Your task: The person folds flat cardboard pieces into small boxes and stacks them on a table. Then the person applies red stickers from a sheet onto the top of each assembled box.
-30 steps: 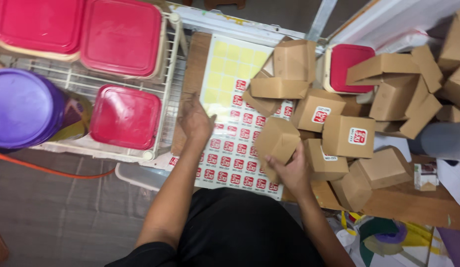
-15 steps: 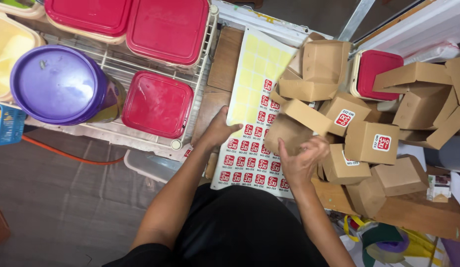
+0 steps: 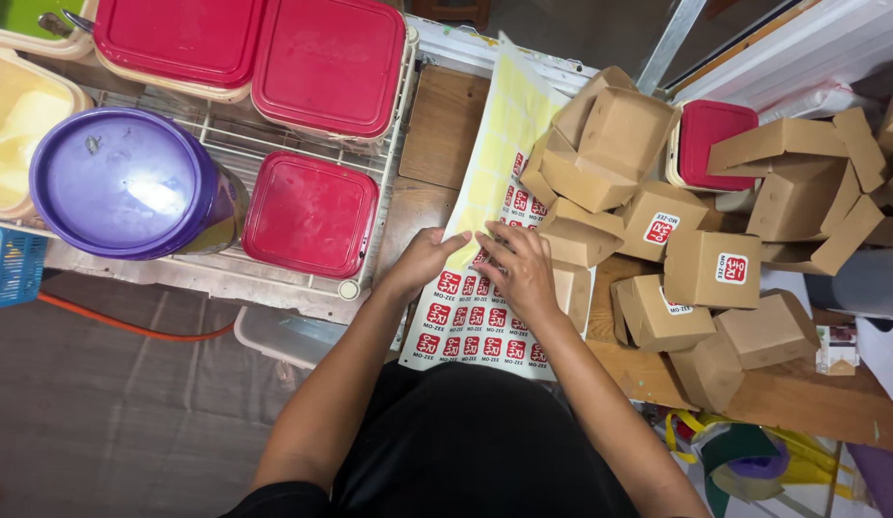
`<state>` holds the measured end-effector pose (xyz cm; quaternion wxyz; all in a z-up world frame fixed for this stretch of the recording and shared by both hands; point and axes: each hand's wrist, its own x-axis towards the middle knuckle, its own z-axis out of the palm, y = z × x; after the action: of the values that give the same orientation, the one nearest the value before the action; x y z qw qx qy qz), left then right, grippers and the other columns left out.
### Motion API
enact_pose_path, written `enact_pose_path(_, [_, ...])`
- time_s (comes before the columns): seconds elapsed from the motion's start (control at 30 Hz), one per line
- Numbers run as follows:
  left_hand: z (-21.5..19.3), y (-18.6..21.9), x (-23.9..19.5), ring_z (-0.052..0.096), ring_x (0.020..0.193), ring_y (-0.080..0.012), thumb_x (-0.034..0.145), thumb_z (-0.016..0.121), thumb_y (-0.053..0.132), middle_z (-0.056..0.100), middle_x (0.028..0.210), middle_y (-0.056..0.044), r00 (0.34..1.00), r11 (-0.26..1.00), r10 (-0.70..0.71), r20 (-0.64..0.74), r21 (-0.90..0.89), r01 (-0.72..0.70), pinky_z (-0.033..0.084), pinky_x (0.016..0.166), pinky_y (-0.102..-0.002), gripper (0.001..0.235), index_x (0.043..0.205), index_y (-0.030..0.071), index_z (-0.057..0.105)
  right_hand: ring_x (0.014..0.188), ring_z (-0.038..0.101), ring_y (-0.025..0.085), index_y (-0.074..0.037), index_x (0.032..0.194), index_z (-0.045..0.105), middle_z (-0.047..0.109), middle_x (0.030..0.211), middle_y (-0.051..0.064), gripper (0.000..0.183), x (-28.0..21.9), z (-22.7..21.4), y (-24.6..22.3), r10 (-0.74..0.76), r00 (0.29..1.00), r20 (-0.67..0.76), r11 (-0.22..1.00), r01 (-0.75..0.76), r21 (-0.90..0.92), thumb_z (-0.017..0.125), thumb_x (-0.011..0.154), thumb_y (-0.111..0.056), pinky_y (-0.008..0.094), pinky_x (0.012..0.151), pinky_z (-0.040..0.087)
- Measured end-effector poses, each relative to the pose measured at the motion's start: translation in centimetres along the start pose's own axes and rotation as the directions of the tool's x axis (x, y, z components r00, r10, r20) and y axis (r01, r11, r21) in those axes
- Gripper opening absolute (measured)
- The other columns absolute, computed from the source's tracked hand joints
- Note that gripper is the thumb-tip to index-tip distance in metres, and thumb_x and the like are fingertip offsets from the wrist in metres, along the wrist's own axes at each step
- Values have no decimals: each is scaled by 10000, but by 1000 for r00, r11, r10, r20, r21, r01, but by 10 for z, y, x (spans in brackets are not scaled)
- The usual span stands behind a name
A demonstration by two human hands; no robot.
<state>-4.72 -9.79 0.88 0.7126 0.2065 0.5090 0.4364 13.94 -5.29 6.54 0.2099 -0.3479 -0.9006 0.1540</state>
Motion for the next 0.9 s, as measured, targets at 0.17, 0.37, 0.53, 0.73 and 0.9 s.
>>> enact_pose_path(0.17, [1, 7, -1, 739, 759, -157, 1013, 632, 316, 768, 931, -133, 999, 995, 1, -49, 99, 3, 595, 664, -297, 399, 1163, -49, 681, 1093, 628, 197, -133, 1005, 789, 755, 1078, -16, 250, 7, 4, 15, -46, 999, 0, 993, 46, 112, 859, 784, -227, 408, 1007, 415])
enact_pose_path(0.37, [-1, -4, 10, 737, 826, -148, 999, 613, 268, 764, 1007, -111, 991, 993, 114, -68, -34, -116, 605, 706, -298, 352, 1218, -5, 654, 1084, 643, 182, -118, 924, 770, 744, 1021, -13, 124, 10, 1, 19, -102, 994, 25, 993, 101, 53, 832, 829, -167, 406, 1020, 413])
enact_pose_path(0.53, [-2, 4, 13, 739, 998, -222, 980, 627, 236, 754, 1101, -133, 884, 916, 327, -333, 342, -211, 578, 876, -370, 359, 1247, -4, 625, 1068, 635, 223, -109, 905, 727, 705, 1028, 38, 149, -14, -26, 14, -227, 974, -22, 973, 228, 38, 829, 834, -192, 433, 1003, 419])
enact_pose_path(0.73, [35, 21, -36, 515, 1222, -366, 881, 760, 267, 597, 1249, -239, 411, 269, 905, -112, 898, -347, 375, 1049, -471, 539, 1288, -42, 588, 998, 631, 236, -79, 923, 709, 687, 981, 68, 119, -42, -50, 24, 104, 992, -67, 984, -93, 154, 794, 869, -144, 398, 929, 440])
enact_pose_path(0.9, [67, 34, -62, 642, 1041, -229, 922, 759, 327, 730, 1039, -47, 687, 317, 716, 126, 817, -481, 408, 939, -381, 237, 1050, 128, 756, 1026, 665, 229, -33, 1015, 712, 690, 1015, 87, 140, -42, -50, 17, 316, 947, 63, 868, -315, 385, 735, 908, -119, 396, 932, 505])
